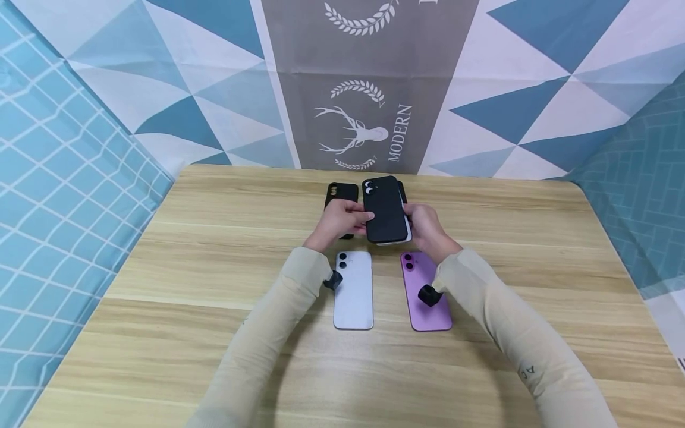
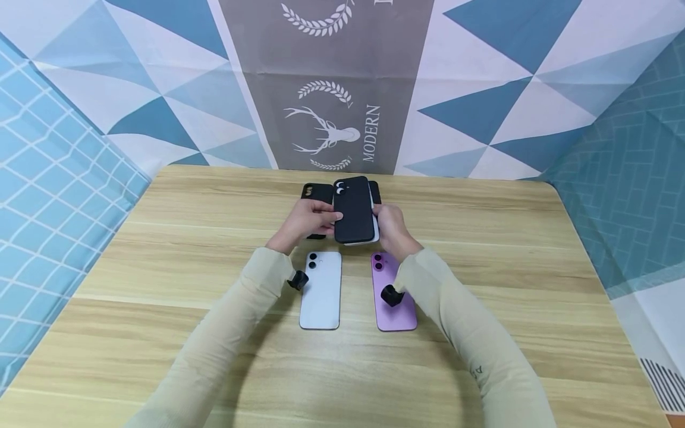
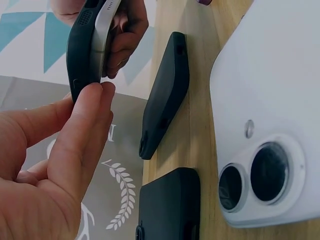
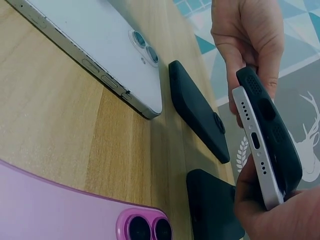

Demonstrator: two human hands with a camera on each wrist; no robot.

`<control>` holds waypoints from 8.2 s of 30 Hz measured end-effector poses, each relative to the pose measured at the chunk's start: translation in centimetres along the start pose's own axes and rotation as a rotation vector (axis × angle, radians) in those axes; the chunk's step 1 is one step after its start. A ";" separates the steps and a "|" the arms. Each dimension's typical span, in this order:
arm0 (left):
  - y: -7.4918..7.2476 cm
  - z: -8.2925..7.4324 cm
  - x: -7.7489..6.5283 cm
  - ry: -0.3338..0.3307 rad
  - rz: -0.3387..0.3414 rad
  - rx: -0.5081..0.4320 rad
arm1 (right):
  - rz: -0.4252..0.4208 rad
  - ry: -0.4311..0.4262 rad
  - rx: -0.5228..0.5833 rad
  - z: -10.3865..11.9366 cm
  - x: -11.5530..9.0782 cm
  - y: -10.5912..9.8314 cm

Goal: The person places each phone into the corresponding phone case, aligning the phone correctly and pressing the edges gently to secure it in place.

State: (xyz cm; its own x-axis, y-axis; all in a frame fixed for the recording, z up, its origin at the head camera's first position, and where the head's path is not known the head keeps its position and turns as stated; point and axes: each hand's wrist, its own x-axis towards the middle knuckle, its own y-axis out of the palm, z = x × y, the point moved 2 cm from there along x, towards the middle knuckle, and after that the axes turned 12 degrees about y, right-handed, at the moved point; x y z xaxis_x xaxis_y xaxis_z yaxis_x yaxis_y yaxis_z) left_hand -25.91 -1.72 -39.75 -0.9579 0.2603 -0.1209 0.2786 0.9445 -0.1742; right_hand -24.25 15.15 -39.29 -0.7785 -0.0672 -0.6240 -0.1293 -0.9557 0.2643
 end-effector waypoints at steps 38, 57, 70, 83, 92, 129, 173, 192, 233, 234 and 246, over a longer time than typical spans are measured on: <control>-0.6 -0.2 0.4 0.022 -0.013 -0.178 | 0.033 0.018 -0.208 0.7 0.0 -0.1; -2.9 -0.6 -0.6 -0.012 0.066 -0.428 | 0.112 0.037 -0.459 2.0 -1.0 -0.7; -2.9 -0.3 -2.0 -0.034 0.171 -0.488 | 0.158 -0.008 -0.683 2.4 -1.2 -0.4; -2.3 -0.8 -2.6 0.051 0.098 -0.443 | 0.171 -0.010 -0.728 2.9 -1.0 -0.4; -2.1 -1.0 -3.1 0.099 0.002 -0.439 | 0.183 -0.105 -0.768 3.2 -0.8 -0.4; -2.1 -1.8 -4.1 0.284 -0.434 -0.607 | 0.170 -0.343 -0.326 0.0 -3.2 0.3; -2.3 -2.1 -4.5 0.240 -0.271 -0.751 | 0.434 -0.218 -0.039 -0.1 -3.6 2.3; 0.8 -2.6 -4.1 0.245 -0.308 -0.787 | 0.396 -0.262 -0.073 -0.4 -3.9 2.9; 0.0 -3.2 -6.0 0.011 -0.087 -0.578 | 0.443 -0.062 -0.174 1.6 -3.7 2.5; 0.1 -3.2 -6.1 0.014 -0.074 -0.574 | 0.446 -0.062 -0.177 1.6 -3.7 2.5; 0.1 -2.9 -5.8 -0.021 0.019 -0.611 | 0.396 -0.102 -0.180 1.5 -3.2 2.2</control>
State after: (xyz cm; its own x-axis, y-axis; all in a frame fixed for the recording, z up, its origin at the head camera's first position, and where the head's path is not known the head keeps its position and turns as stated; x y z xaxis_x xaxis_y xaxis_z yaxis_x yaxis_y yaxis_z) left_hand -20.53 -2.58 -36.24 -0.9500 0.2798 -0.1389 0.1995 0.8857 0.4193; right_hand -22.96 13.69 -35.57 -0.8043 -0.4178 -0.4225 0.2925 -0.8974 0.3305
